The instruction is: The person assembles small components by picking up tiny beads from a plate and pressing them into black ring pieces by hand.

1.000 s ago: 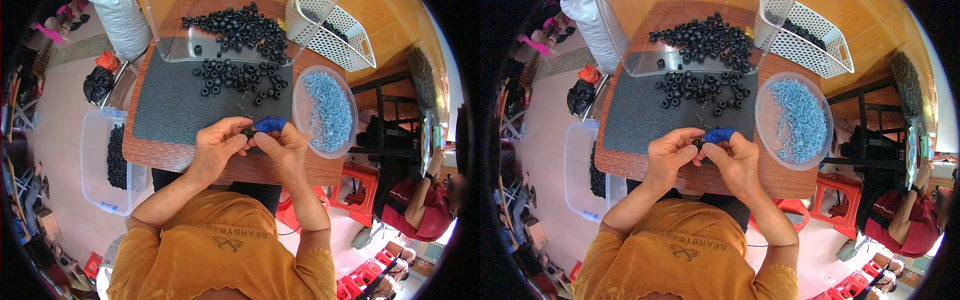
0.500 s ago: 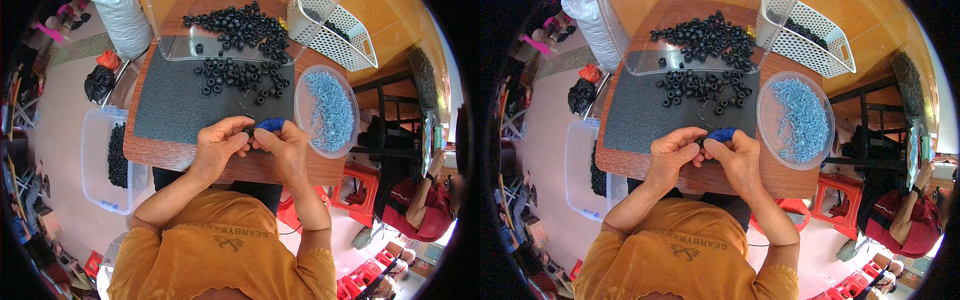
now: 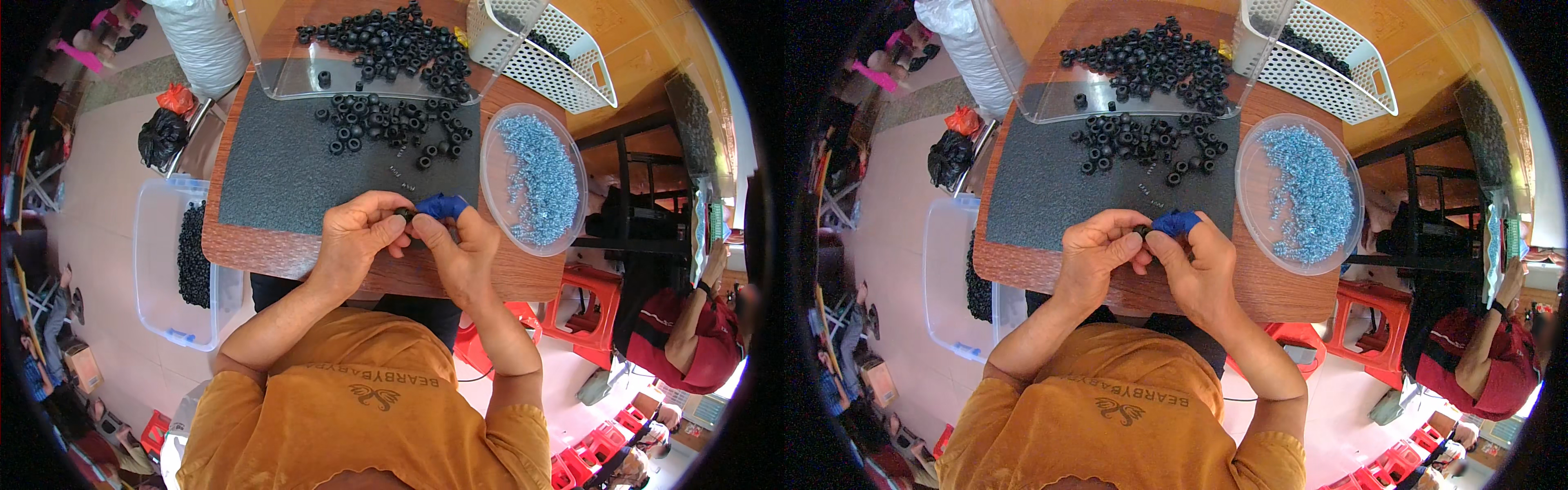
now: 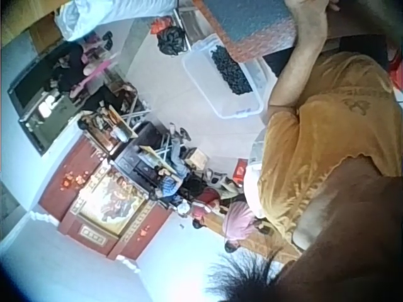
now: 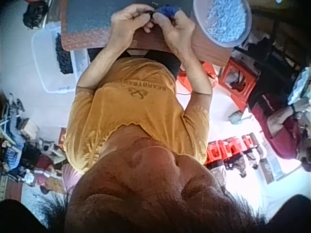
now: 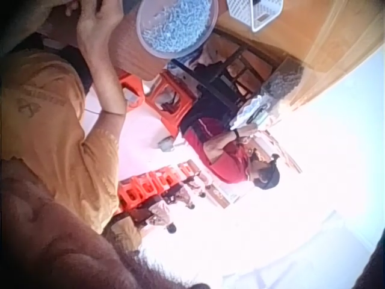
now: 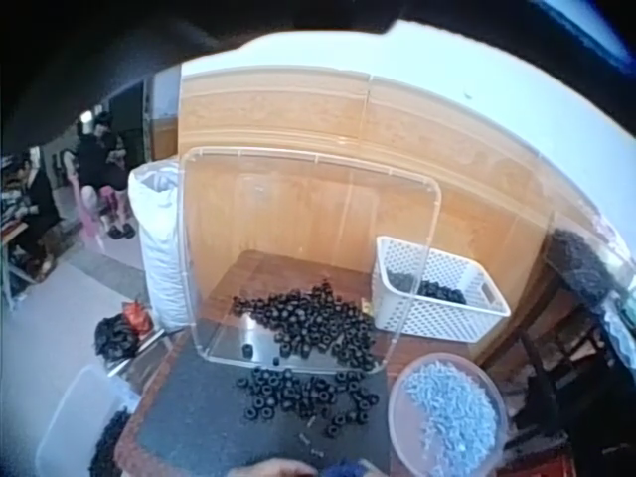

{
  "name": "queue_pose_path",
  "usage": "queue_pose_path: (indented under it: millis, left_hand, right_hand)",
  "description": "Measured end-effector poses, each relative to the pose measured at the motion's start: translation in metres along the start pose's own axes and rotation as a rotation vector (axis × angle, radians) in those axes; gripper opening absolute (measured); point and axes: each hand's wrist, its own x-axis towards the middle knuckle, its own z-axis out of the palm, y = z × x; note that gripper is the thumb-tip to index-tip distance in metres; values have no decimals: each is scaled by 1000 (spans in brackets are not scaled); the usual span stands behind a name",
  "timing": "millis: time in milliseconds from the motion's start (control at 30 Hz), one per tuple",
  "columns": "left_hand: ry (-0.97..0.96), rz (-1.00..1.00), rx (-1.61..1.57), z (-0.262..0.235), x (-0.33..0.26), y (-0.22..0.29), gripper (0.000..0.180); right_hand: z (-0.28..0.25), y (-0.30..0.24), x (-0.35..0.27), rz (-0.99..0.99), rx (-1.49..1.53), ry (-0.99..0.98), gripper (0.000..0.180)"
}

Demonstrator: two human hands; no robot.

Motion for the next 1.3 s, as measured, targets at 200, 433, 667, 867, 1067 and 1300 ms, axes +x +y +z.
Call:
queue_pose_path:
  millis: [200, 433, 667, 867, 1067, 1300]
  left_hand:
    - [19, 39, 59, 5, -1, 2, 22]
    - [-12, 22, 65, 2, -1, -1, 19]
    - [-24, -22, -46, 1, -1, -3, 20]
    - [-17, -7, 10, 2, -1, -4, 20]
    - [-6, -41, 81, 4, -1, -2, 18]
    - [42, -86, 71, 5, -1, 1, 16]
  right_hand:
    - [0, -5, 2, -6, 63, 0, 6]
    - [-5, -6, 7, 73, 124, -54, 7]
    - [-4, -7, 7, 118, 176, -49, 6]
    - [5, 0, 1, -11, 79, 55, 7]
    - [2, 4, 4, -522, -383, 98, 10]
    - [2, 6, 4, -692, -545, 100, 15]
